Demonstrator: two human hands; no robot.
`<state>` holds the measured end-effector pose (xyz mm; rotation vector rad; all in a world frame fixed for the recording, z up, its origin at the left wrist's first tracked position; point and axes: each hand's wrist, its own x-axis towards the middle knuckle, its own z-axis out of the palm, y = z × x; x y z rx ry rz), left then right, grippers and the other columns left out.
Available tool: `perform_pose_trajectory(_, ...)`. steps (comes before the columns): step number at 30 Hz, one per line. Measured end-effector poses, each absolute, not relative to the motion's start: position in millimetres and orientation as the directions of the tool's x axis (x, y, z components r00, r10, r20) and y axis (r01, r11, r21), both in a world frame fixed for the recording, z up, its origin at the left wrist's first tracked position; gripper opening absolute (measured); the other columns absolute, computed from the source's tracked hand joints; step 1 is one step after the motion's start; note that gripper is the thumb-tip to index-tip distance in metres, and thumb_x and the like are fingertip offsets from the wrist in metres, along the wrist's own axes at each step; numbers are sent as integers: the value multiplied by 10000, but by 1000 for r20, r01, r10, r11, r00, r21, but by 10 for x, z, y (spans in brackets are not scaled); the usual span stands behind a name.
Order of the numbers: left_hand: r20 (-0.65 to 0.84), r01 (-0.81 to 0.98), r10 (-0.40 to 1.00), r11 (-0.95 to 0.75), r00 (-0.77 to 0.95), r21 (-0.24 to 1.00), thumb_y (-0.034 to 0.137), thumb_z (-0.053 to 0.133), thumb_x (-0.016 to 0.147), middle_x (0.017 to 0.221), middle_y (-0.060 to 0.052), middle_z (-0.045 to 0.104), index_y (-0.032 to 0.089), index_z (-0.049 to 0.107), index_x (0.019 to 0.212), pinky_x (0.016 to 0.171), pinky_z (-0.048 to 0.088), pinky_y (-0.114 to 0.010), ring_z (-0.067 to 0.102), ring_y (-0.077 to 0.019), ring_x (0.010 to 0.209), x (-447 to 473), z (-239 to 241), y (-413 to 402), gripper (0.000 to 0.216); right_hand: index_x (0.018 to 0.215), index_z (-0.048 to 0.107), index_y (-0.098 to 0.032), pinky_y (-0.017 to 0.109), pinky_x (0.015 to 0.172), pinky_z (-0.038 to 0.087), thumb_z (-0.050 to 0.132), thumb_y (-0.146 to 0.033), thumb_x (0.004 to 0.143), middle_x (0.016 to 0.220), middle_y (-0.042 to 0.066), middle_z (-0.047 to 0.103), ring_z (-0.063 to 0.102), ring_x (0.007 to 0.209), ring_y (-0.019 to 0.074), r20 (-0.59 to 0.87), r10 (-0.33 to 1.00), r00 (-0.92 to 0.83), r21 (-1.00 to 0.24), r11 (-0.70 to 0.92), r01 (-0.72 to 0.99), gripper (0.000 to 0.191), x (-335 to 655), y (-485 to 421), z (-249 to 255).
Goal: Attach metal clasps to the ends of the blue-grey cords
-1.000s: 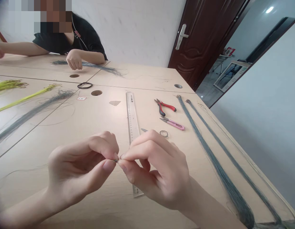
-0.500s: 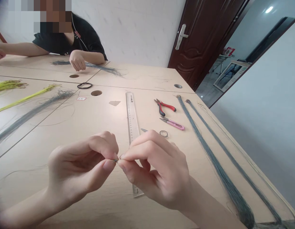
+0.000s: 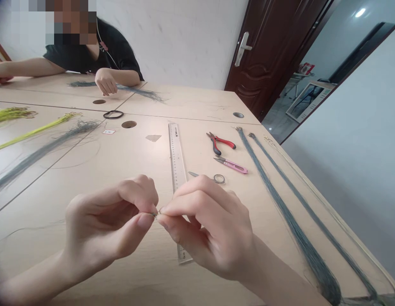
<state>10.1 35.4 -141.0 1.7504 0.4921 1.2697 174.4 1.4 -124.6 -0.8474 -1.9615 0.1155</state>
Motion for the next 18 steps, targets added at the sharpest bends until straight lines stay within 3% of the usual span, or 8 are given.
perform_pose_trajectory(7,530,-170,746,-508,403,845,24,564,716,608,40,505,165,559,688,514,380,-216,463,-71,571,101,-1418,361,144,825,551,-141,201,575,460,558,-67,832,752,1,569,558,701,76,728,623,-287,-438,744,504,75,1737,5,-1262)
perform_pose_trajectory(10,498,-151,766,-481,407,864,37,562,728,602,44,507,171,561,680,525,374,-218,457,-72,569,103,-1404,372,142,799,549,-147,227,562,450,547,-86,833,721,0,560,549,676,89,702,668,-249,-521,719,460,70,1728,16,-1287)
perform_pose_trajectory(13,344,-121,842,-324,416,938,99,561,768,585,45,504,169,548,644,498,341,-198,430,-64,548,100,-1388,400,142,818,562,-143,229,558,436,453,-93,885,738,8,560,527,644,76,636,746,-199,-620,647,444,138,1724,48,-1328)
perform_pose_trajectory(18,56,-125,890,1,452,992,243,570,808,571,43,457,174,559,650,504,295,-202,370,-73,559,84,-1441,504,174,928,565,-151,209,560,431,527,-81,861,782,-7,549,516,658,62,641,747,-179,-561,614,556,104,1720,107,-1427)
